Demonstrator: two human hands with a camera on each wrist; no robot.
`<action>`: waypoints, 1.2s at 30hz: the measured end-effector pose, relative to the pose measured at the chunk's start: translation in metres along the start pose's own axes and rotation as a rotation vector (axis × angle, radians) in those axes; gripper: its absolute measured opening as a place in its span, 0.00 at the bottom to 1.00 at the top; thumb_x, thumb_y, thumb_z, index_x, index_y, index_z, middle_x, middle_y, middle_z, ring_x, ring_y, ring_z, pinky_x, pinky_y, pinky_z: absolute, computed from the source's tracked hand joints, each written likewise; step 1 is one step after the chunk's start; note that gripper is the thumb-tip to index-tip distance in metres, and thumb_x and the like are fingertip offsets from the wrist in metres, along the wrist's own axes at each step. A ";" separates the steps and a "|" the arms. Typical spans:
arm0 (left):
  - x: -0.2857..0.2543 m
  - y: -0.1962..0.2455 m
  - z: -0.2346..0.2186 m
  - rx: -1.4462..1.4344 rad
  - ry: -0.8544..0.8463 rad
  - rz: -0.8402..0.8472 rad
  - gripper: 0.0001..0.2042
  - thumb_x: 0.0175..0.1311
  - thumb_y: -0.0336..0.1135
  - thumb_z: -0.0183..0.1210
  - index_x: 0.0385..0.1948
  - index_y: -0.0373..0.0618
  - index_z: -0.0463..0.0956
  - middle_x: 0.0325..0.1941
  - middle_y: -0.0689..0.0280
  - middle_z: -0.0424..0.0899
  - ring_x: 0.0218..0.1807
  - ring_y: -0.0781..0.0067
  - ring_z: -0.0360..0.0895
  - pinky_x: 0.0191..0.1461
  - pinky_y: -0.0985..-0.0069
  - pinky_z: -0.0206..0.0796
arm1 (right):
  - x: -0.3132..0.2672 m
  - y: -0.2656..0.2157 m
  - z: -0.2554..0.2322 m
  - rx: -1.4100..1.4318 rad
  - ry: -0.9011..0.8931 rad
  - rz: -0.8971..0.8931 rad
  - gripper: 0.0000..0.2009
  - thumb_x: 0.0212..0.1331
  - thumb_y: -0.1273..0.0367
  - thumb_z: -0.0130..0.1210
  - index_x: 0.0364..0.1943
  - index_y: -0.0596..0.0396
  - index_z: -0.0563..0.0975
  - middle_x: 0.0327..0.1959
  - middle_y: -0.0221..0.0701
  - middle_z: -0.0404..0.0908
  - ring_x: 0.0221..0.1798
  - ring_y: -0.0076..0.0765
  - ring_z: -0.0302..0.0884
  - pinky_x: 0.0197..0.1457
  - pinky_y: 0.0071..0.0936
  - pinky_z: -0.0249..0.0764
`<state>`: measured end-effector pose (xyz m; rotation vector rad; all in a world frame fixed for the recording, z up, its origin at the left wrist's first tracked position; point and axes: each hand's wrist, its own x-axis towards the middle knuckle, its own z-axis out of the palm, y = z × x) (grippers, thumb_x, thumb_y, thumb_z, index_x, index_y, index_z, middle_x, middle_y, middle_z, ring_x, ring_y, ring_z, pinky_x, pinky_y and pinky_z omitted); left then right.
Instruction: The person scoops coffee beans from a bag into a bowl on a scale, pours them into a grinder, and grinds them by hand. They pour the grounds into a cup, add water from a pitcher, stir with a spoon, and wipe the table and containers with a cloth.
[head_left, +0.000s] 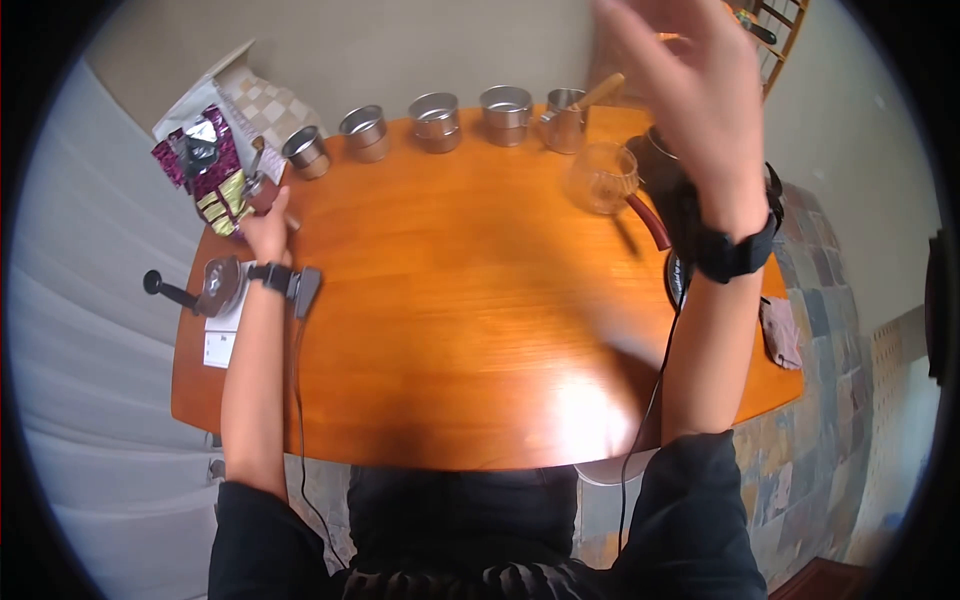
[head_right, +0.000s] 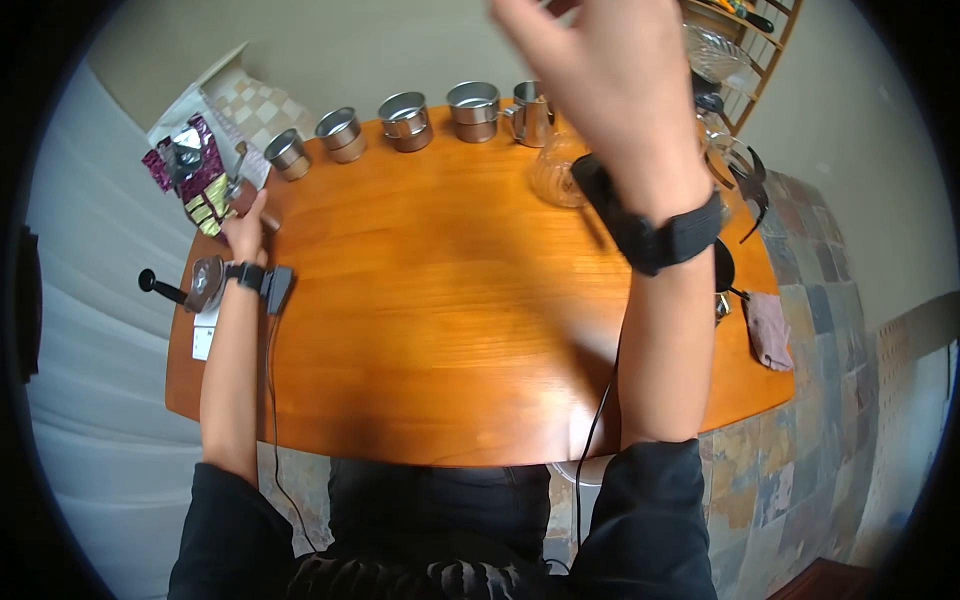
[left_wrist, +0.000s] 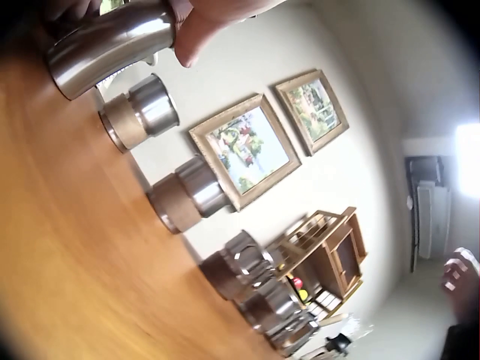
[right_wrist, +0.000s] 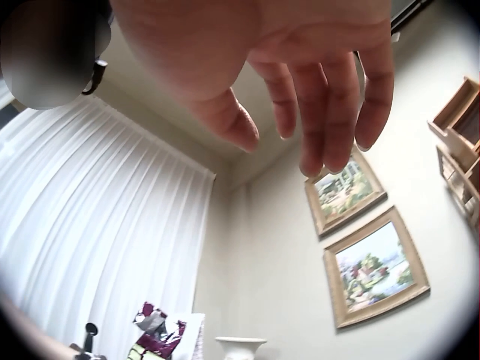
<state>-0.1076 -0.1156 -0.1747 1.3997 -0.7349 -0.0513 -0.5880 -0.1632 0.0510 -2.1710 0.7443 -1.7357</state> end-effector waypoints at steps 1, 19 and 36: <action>-0.006 0.002 -0.007 -0.042 -0.019 -0.086 0.23 0.61 0.30 0.75 0.56 0.39 0.76 0.53 0.68 0.83 0.50 0.75 0.79 0.59 0.71 0.70 | 0.006 0.016 -0.012 -0.044 0.055 -0.055 0.08 0.66 0.71 0.62 0.44 0.60 0.79 0.31 0.33 0.86 0.34 0.25 0.84 0.38 0.24 0.78; -0.279 0.168 0.270 -0.641 -1.250 -1.146 0.20 0.75 0.50 0.62 0.53 0.40 0.77 0.57 0.50 0.84 0.59 0.57 0.83 0.67 0.59 0.74 | -0.049 0.132 -0.235 -0.376 0.165 0.452 0.21 0.72 0.51 0.61 0.43 0.59 0.84 0.35 0.28 0.86 0.38 0.21 0.79 0.40 0.20 0.72; -0.206 0.150 0.170 -0.330 -1.469 -0.968 0.15 0.84 0.44 0.49 0.47 0.41 0.76 0.21 0.78 0.62 0.17 0.90 0.52 0.17 0.85 0.40 | -0.102 0.229 -0.201 0.429 0.044 1.142 0.31 0.73 0.34 0.46 0.30 0.48 0.71 0.23 0.24 0.64 0.25 0.27 0.63 0.33 0.29 0.65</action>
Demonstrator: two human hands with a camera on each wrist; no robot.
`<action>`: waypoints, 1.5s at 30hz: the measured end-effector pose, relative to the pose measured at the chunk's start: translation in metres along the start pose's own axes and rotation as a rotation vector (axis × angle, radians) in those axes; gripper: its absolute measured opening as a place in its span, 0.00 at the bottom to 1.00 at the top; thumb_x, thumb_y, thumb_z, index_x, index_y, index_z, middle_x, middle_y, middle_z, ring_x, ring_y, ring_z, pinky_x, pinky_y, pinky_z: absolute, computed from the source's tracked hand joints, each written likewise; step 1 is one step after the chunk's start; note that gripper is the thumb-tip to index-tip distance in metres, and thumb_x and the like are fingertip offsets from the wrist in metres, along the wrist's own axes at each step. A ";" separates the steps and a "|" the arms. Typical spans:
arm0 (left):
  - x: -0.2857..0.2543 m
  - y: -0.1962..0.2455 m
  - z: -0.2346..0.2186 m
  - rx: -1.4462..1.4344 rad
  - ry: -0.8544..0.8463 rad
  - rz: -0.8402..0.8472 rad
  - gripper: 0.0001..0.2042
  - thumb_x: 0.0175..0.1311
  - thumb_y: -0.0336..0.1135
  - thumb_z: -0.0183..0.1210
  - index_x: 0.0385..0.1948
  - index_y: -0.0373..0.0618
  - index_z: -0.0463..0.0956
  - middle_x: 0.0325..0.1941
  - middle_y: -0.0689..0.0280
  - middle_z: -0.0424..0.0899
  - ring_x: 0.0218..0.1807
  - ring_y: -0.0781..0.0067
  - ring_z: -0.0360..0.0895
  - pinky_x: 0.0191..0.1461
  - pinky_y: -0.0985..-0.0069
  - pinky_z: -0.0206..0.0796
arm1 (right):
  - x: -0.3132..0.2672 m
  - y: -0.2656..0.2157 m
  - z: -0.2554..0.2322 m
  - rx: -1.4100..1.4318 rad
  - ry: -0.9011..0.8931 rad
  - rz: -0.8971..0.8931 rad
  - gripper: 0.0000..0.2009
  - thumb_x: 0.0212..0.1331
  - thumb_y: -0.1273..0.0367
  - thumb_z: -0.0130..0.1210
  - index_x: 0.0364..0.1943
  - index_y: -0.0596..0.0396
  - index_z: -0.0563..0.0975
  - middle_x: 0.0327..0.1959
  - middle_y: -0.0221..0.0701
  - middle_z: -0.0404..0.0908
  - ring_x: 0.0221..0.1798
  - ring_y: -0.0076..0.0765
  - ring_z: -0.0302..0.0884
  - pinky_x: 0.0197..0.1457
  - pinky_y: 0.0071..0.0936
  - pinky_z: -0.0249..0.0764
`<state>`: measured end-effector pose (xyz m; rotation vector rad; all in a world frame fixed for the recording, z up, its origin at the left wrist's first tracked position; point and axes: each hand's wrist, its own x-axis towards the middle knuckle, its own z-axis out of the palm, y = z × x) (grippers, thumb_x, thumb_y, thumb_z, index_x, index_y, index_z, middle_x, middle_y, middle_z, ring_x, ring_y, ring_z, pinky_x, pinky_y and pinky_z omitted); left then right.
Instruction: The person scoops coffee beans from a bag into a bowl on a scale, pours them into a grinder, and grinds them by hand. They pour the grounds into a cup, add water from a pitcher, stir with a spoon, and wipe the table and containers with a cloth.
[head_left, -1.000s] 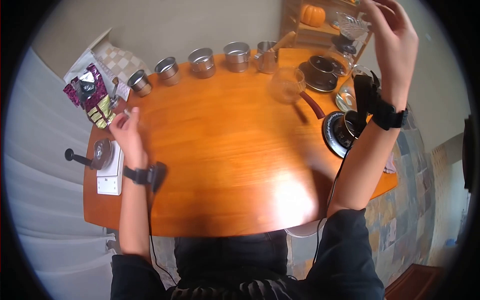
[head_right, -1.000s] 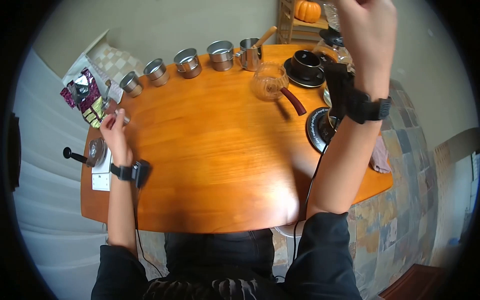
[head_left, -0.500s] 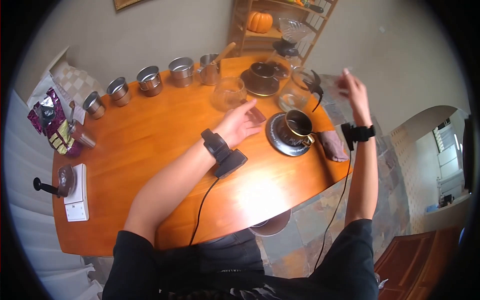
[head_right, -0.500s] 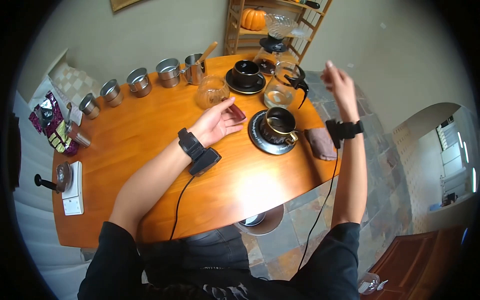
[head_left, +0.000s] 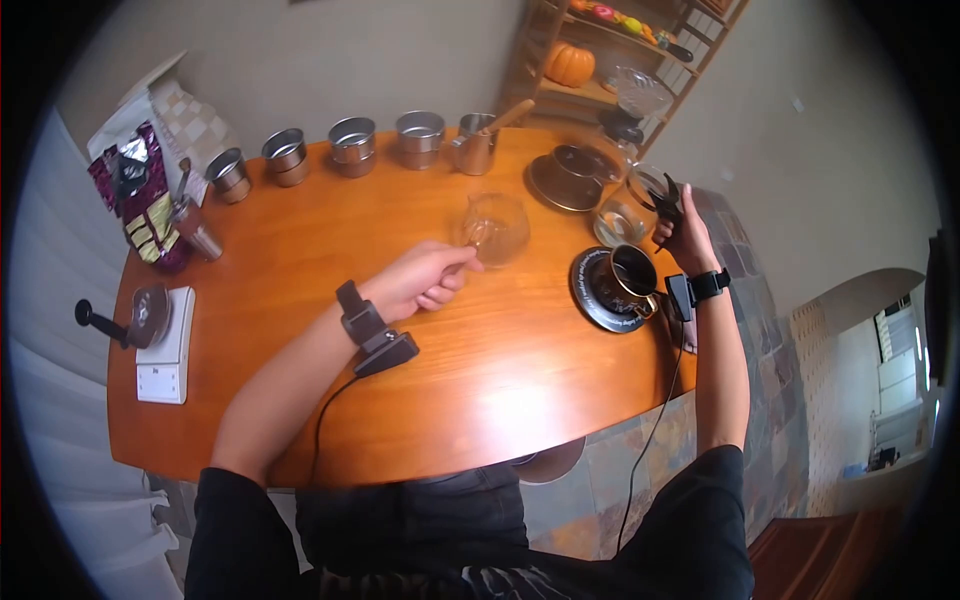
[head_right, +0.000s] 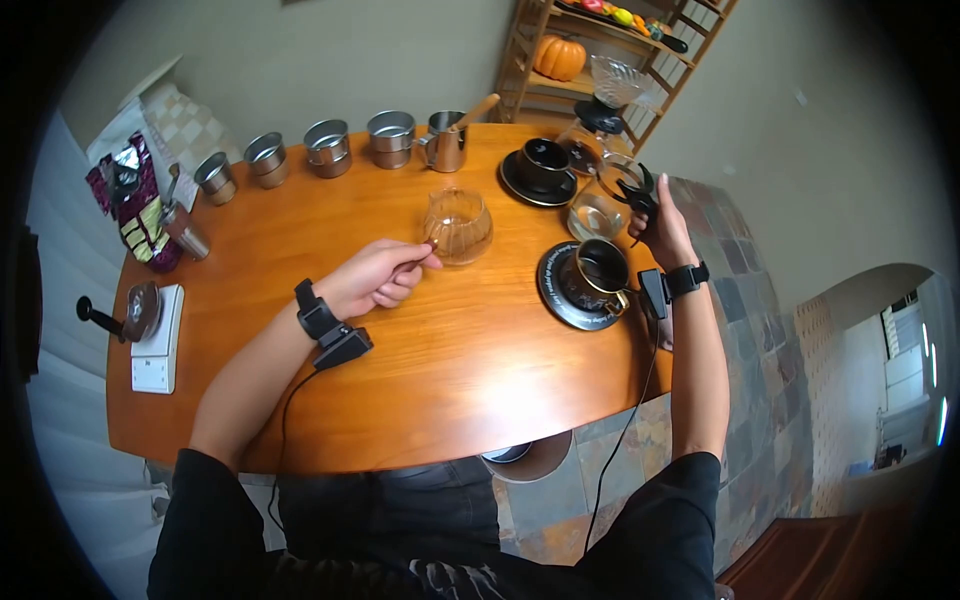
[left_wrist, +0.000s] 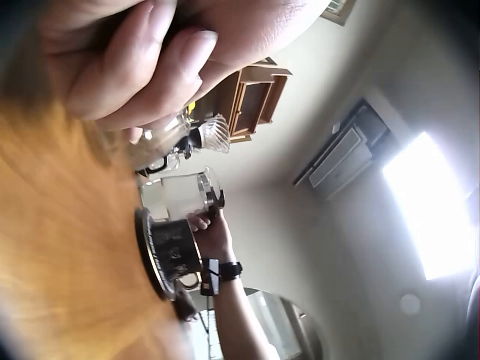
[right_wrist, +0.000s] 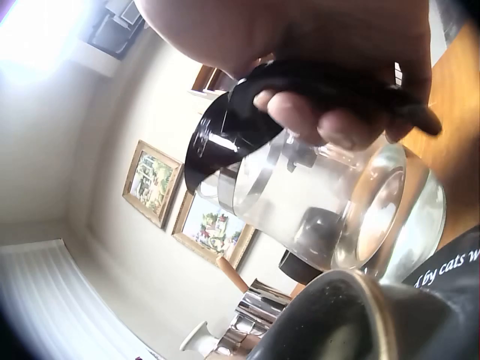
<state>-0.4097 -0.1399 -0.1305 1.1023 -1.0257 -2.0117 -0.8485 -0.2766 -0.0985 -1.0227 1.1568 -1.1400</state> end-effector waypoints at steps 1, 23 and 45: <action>-0.013 -0.002 -0.005 0.071 0.036 0.013 0.15 0.84 0.45 0.49 0.46 0.41 0.76 0.20 0.79 0.61 0.17 0.90 0.52 0.17 0.85 0.40 | 0.002 0.002 -0.001 0.053 0.015 -0.003 0.31 0.73 0.34 0.46 0.29 0.47 0.70 0.22 0.23 0.61 0.25 0.26 0.60 0.33 0.28 0.63; -0.222 -0.031 -0.115 0.552 0.214 0.307 0.17 0.77 0.40 0.61 0.48 0.30 0.84 0.24 0.74 0.77 0.27 0.87 0.66 0.29 0.80 0.58 | -0.008 -0.065 0.183 0.052 -0.309 -0.331 0.15 0.75 0.63 0.47 0.54 0.54 0.81 0.45 0.31 0.87 0.34 0.25 0.79 0.38 0.26 0.77; -0.223 -0.027 -0.119 0.410 0.349 0.161 0.14 0.78 0.37 0.58 0.46 0.33 0.85 0.18 0.78 0.69 0.20 0.90 0.59 0.24 0.83 0.47 | -0.090 -0.012 0.395 -0.556 -0.465 -0.611 0.22 0.68 0.62 0.58 0.19 0.65 0.78 0.16 0.18 0.70 0.21 0.13 0.61 0.26 0.23 0.54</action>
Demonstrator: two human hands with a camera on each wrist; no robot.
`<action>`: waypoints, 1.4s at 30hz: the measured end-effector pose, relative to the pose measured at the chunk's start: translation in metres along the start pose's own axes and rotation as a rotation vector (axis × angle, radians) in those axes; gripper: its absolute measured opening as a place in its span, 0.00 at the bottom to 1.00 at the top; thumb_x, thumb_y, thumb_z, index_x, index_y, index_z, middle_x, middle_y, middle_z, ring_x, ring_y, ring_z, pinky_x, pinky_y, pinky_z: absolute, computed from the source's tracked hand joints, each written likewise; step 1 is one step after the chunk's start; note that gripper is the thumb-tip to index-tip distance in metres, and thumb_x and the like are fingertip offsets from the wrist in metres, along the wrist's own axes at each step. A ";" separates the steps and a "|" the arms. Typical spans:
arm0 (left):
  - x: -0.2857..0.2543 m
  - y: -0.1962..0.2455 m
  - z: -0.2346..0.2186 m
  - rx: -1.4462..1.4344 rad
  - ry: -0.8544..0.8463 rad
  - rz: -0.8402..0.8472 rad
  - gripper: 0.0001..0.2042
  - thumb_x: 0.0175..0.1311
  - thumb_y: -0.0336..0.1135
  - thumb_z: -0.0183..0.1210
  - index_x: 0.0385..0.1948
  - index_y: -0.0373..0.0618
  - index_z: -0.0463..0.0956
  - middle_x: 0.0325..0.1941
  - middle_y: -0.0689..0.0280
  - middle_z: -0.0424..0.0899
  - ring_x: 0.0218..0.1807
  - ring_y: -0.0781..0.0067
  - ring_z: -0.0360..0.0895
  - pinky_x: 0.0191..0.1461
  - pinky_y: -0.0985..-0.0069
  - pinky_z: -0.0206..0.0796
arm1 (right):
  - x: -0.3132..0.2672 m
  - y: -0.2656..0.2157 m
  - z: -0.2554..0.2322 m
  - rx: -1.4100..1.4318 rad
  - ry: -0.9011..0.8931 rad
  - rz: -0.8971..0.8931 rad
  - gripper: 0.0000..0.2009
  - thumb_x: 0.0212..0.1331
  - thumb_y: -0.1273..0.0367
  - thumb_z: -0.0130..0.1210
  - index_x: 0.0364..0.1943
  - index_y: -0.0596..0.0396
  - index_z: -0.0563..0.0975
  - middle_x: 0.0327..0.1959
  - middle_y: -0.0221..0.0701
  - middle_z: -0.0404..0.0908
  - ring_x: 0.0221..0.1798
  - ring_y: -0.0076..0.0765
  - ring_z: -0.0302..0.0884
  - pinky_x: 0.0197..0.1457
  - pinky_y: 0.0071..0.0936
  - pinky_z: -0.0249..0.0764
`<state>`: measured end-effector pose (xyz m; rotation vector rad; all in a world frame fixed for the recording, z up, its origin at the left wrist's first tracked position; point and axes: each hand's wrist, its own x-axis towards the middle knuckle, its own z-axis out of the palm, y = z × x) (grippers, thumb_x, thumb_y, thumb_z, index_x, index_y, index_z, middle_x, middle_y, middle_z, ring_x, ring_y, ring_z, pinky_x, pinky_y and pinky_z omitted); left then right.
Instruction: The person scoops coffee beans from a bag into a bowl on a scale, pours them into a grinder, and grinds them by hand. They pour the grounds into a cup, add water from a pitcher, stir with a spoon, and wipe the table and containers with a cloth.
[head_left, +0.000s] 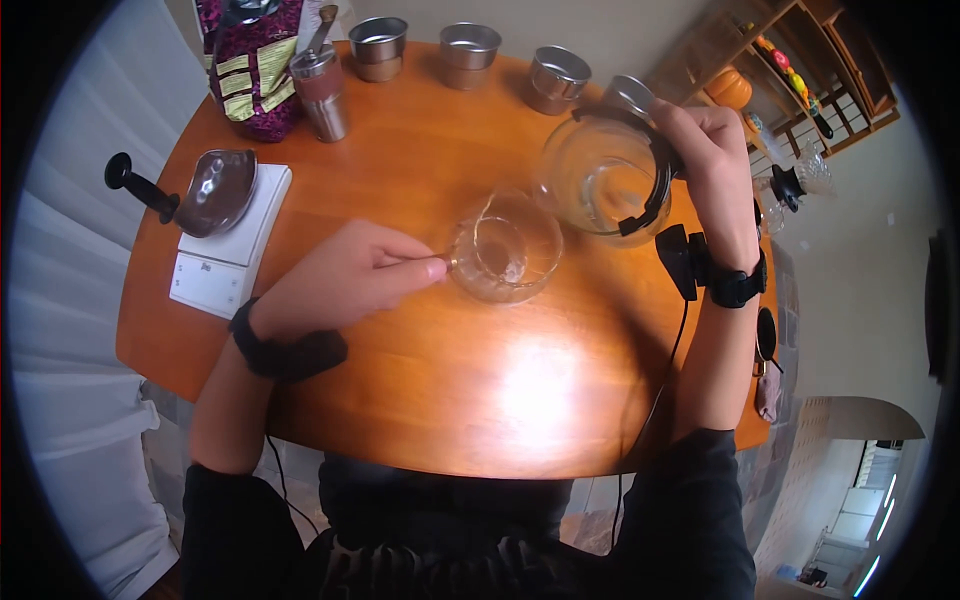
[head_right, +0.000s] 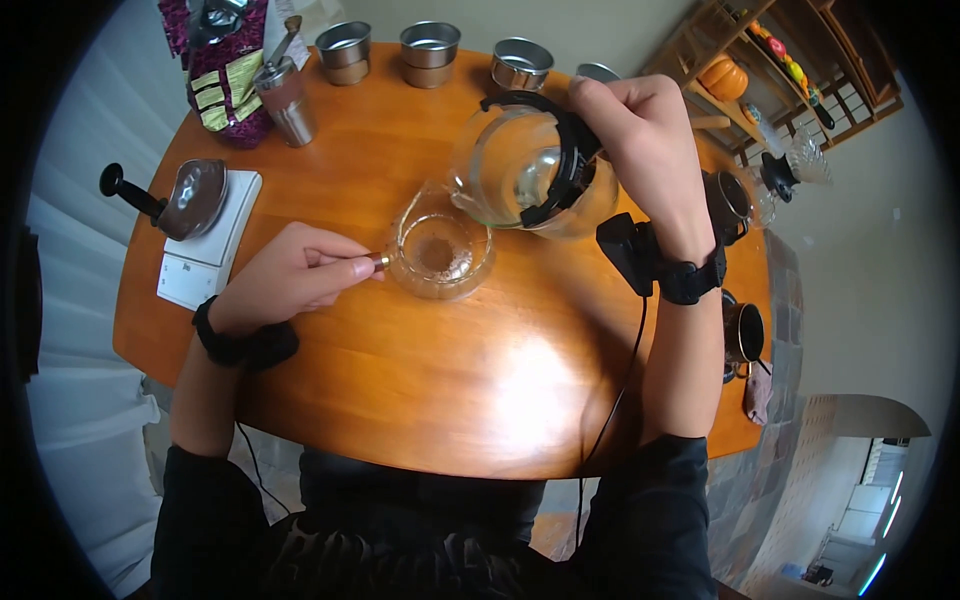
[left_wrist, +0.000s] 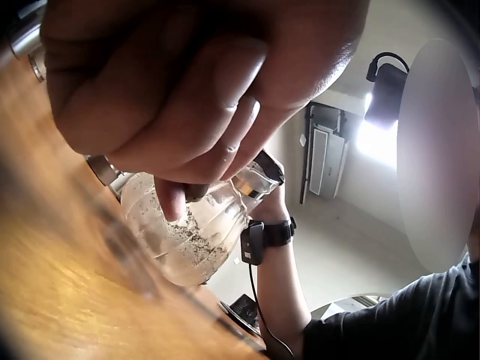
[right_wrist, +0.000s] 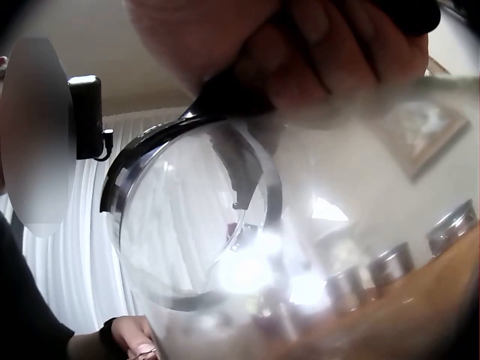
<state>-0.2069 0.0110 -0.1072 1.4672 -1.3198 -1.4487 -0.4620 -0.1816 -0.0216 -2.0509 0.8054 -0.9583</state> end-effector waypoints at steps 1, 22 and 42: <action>0.000 0.000 0.001 0.003 0.004 0.004 0.14 0.78 0.37 0.58 0.46 0.33 0.85 0.18 0.78 0.69 0.20 0.90 0.59 0.24 0.83 0.48 | -0.001 0.001 -0.003 -0.030 -0.047 0.014 0.22 0.67 0.64 0.57 0.17 0.66 0.75 0.14 0.18 0.68 0.21 0.13 0.59 0.25 0.25 0.54; 0.003 -0.004 0.007 0.076 0.021 -0.038 0.15 0.77 0.40 0.60 0.46 0.34 0.86 0.19 0.76 0.73 0.21 0.89 0.63 0.26 0.84 0.53 | -0.015 0.000 0.010 -0.485 -0.034 -0.194 0.18 0.60 0.60 0.59 0.22 0.61 0.86 0.10 0.41 0.72 0.15 0.47 0.74 0.26 0.37 0.72; 0.004 -0.004 0.008 0.074 0.009 -0.052 0.15 0.77 0.41 0.61 0.46 0.35 0.86 0.20 0.76 0.74 0.22 0.89 0.65 0.26 0.85 0.54 | -0.023 -0.012 0.013 -0.596 -0.042 -0.364 0.19 0.61 0.63 0.59 0.14 0.58 0.82 0.07 0.39 0.70 0.12 0.49 0.71 0.22 0.37 0.69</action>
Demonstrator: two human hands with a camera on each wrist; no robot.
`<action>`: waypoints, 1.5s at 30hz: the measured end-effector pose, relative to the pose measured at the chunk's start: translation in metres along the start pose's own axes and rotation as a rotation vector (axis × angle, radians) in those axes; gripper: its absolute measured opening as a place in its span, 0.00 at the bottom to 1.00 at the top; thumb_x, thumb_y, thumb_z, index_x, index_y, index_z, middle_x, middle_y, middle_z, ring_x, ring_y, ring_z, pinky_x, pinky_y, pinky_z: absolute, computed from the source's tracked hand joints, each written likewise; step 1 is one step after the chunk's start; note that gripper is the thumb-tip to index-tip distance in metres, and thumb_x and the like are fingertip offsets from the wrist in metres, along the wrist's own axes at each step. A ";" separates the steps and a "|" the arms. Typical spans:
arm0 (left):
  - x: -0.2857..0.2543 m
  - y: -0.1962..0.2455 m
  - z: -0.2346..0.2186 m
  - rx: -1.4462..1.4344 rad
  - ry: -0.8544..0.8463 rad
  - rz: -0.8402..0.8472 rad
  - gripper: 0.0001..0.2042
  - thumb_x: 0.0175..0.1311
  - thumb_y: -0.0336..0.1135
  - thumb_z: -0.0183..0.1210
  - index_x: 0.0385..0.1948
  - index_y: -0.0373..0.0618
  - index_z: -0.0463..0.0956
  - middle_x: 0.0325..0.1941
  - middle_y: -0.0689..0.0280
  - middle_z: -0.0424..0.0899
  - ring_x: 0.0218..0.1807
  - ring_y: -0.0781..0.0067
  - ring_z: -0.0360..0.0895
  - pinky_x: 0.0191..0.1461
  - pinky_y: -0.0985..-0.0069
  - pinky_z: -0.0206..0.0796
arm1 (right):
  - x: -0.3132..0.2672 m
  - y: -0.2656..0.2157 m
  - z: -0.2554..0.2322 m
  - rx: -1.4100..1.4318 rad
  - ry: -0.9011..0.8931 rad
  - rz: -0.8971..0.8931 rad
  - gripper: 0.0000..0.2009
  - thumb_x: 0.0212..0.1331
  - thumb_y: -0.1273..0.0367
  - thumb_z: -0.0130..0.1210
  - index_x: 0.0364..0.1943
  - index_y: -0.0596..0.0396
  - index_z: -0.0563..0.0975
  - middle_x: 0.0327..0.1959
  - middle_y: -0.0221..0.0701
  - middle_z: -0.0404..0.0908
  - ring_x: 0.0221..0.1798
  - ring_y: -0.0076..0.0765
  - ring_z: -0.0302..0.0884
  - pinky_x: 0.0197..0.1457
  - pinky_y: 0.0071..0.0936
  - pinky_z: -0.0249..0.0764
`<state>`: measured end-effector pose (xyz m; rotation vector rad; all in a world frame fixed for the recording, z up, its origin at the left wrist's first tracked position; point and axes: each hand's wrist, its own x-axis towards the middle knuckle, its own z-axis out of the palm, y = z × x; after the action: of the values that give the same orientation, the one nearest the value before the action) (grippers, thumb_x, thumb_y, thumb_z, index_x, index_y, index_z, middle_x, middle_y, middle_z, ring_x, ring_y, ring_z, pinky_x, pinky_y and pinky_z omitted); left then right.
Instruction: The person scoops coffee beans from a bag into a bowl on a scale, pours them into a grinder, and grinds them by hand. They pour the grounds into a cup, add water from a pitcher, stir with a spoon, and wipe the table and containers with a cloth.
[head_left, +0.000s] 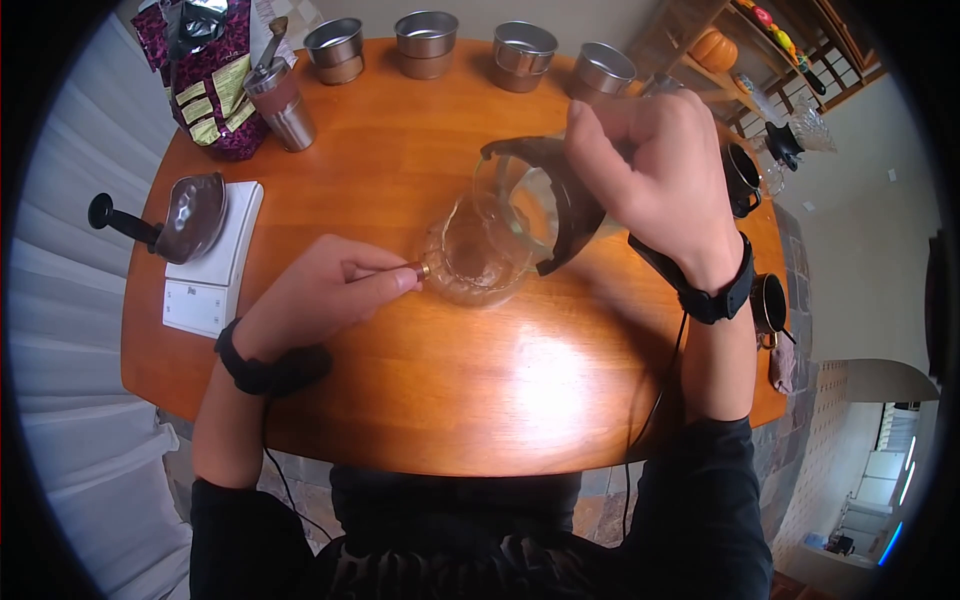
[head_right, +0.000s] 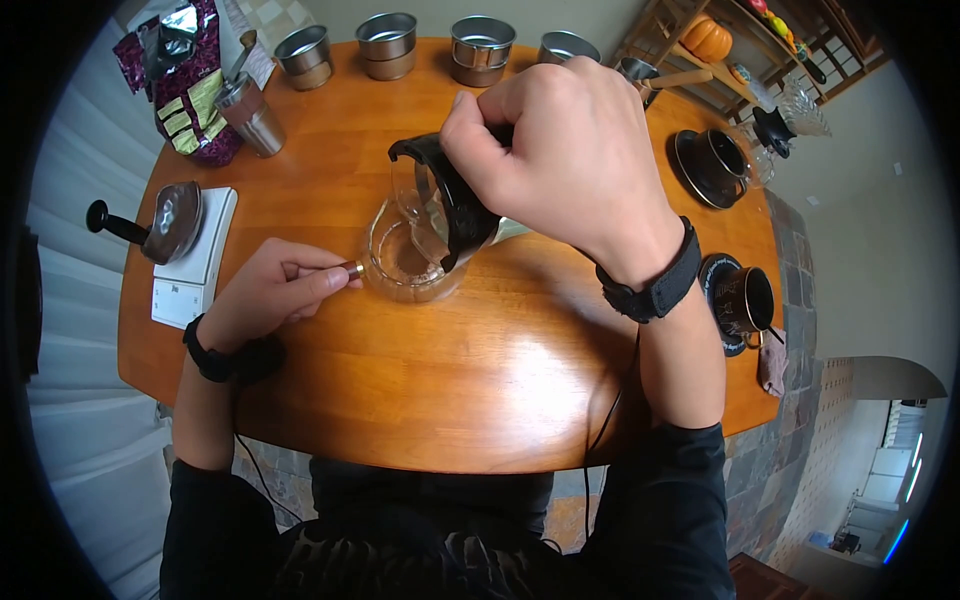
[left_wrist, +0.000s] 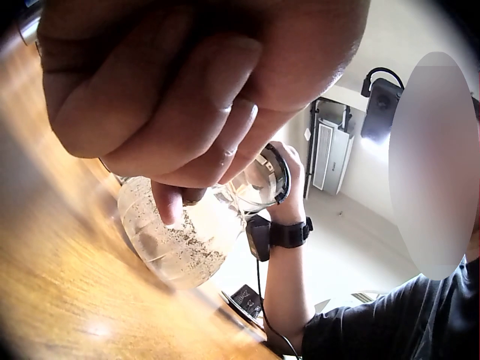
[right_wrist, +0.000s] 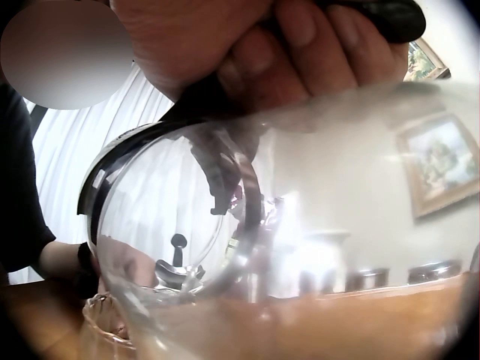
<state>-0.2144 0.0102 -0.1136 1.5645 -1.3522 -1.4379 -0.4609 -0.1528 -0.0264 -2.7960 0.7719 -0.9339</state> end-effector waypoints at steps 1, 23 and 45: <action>0.000 0.000 0.000 0.000 -0.002 0.002 0.15 0.77 0.41 0.61 0.46 0.35 0.86 0.20 0.76 0.74 0.22 0.89 0.65 0.26 0.85 0.54 | -0.001 -0.001 0.000 0.000 0.001 -0.001 0.18 0.61 0.63 0.59 0.15 0.57 0.83 0.07 0.38 0.70 0.12 0.49 0.71 0.22 0.37 0.69; 0.001 0.001 0.001 -0.022 -0.016 -0.015 0.16 0.77 0.41 0.60 0.46 0.33 0.85 0.19 0.76 0.71 0.22 0.89 0.63 0.26 0.84 0.52 | -0.004 -0.009 -0.002 -0.056 0.039 -0.078 0.16 0.57 0.64 0.61 0.14 0.54 0.84 0.07 0.36 0.72 0.12 0.47 0.73 0.22 0.36 0.73; -0.001 0.002 -0.003 -0.041 0.008 0.022 0.17 0.79 0.41 0.57 0.48 0.34 0.85 0.17 0.77 0.68 0.19 0.89 0.59 0.24 0.84 0.48 | -0.002 0.012 -0.009 0.373 0.057 0.180 0.23 0.66 0.63 0.58 0.15 0.66 0.73 0.08 0.29 0.61 0.15 0.22 0.55 0.21 0.29 0.55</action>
<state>-0.2116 0.0100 -0.1102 1.5236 -1.3231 -1.4354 -0.4732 -0.1614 -0.0232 -2.3490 0.7518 -1.0100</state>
